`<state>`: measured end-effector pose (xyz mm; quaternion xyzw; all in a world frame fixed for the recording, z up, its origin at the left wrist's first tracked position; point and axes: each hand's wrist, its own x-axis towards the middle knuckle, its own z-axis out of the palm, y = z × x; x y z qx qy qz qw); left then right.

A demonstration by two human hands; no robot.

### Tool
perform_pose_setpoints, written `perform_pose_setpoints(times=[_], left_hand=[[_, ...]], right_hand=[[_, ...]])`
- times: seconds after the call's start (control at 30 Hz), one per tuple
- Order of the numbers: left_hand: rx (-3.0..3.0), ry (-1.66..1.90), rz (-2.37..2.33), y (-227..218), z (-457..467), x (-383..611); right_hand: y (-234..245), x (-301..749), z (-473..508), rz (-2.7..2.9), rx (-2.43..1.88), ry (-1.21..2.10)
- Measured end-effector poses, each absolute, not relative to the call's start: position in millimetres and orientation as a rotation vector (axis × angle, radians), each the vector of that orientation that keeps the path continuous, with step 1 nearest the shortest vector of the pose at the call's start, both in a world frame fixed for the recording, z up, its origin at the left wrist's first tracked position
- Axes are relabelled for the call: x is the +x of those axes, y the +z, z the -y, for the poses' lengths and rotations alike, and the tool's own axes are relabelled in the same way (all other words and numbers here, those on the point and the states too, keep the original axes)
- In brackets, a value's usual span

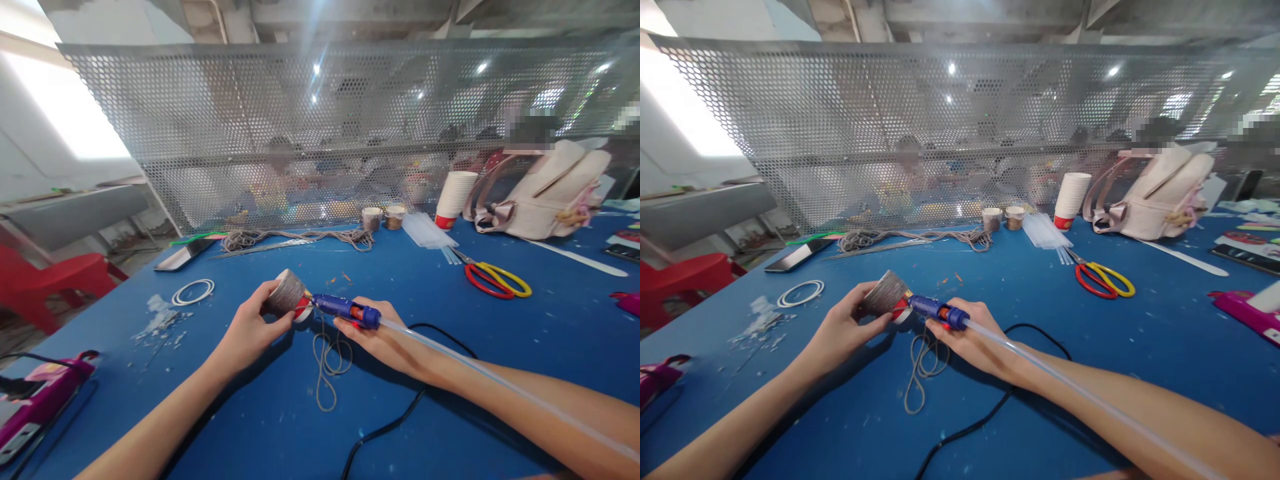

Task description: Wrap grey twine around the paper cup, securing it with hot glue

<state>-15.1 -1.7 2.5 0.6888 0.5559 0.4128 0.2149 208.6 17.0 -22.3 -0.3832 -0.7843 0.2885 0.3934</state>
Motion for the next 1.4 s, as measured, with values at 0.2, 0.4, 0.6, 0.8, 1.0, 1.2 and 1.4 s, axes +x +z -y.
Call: perform_pose_setpoints(times=[0.2, 0.4, 0.6, 0.8, 1.0, 1.2, 1.4], left_hand=[[1.896, 1.115, -1.566, 0.6, 0.7, -16.2], [1.926, 1.125, -1.55, -1.0, -0.6, -17.7], [1.917, 1.127, -1.534, -2.6, -1.8, -18.1], [1.929, 1.136, -1.519, -1.3, -1.0, -19.5], [1.938, 1.137, -1.49, 0.2, -0.8, -19.9], [1.914, 1.131, -1.457, 1.4, -0.8, -20.9], [1.92, 1.127, -1.448, 1.9, -1.2, -22.5]], right_hand=[[-20.6, 207.1, -14.7, 2.063, -0.923, 0.708], [-21.3, 207.4, -16.6, 2.003, -0.961, 0.7], [-21.8, 206.4, -14.3, 2.082, -0.915, 0.693], [-19.7, 208.6, -19.4, 1.973, -0.997, 0.785], [-16.7, 209.5, -21.1, 1.946, -1.055, 0.844], [-16.8, 208.6, -19.0, 1.936, -1.039, 0.867], [-15.5, 210.0, -20.8, 1.943, -1.051, 0.867]])
